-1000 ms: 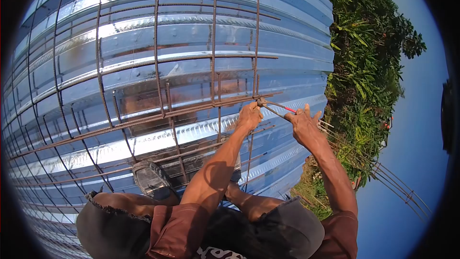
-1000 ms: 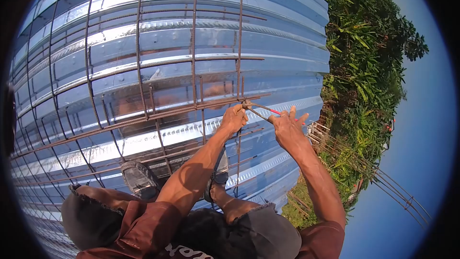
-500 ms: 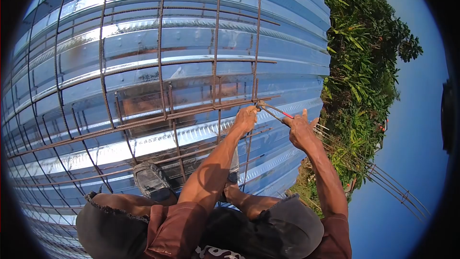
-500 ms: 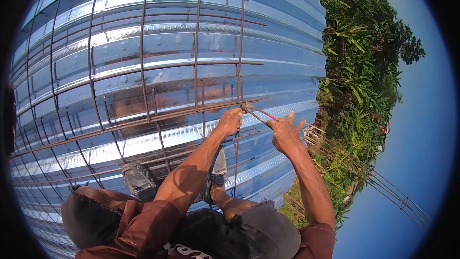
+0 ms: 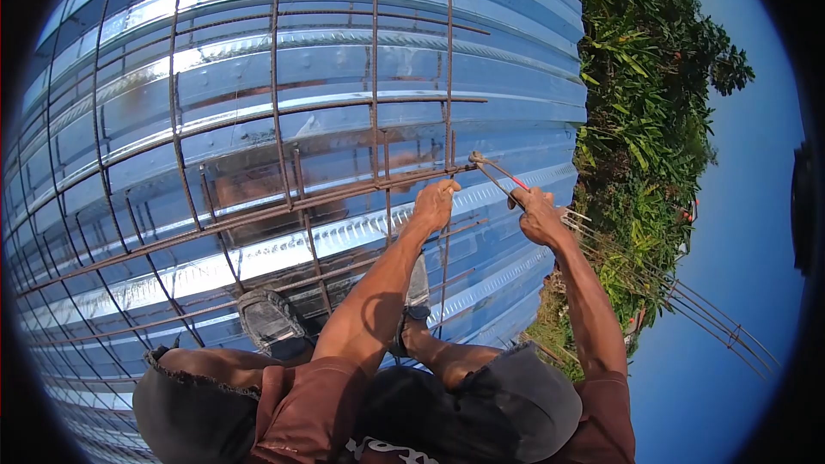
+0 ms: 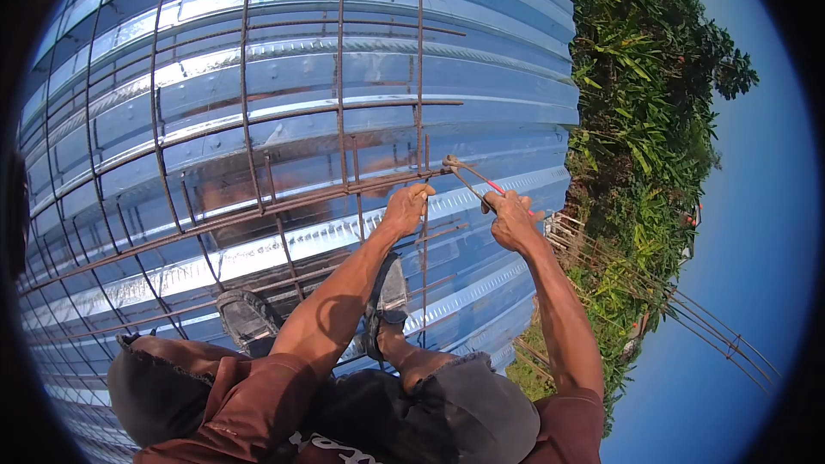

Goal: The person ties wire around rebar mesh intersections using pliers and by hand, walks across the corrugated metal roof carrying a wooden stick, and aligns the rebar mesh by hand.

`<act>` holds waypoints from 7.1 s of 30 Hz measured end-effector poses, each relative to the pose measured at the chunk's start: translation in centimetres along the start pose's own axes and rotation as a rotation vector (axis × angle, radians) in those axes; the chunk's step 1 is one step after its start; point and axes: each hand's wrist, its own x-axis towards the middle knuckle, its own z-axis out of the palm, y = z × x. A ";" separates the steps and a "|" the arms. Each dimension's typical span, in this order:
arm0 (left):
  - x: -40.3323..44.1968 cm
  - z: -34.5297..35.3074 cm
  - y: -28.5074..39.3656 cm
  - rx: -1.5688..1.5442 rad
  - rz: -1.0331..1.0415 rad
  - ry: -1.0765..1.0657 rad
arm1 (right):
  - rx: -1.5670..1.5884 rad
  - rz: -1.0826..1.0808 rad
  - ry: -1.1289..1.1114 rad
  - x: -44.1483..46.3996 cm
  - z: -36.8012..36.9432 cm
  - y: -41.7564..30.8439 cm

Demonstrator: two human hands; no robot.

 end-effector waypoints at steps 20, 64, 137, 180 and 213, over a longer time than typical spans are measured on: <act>-0.9 0.8 0.0 -0.152 0.032 0.052 | 0.337 0.061 -0.227 -1.0 1.1 -1.5; -2.2 1.2 2.3 -0.519 -0.146 -0.051 | -0.216 -0.085 0.327 0.5 0.9 -1.1; -0.2 6.3 5.2 -1.423 -0.662 -0.075 | 1.372 0.489 -0.817 0.4 2.2 1.4; -0.9 -1.3 -0.2 -1.189 -0.296 -0.239 | 2.087 -0.437 -0.598 -3.0 17.1 -3.2; -3.7 -4.2 7.3 0.391 0.155 -0.204 | 0.852 -0.395 1.217 2.2 12.0 -3.9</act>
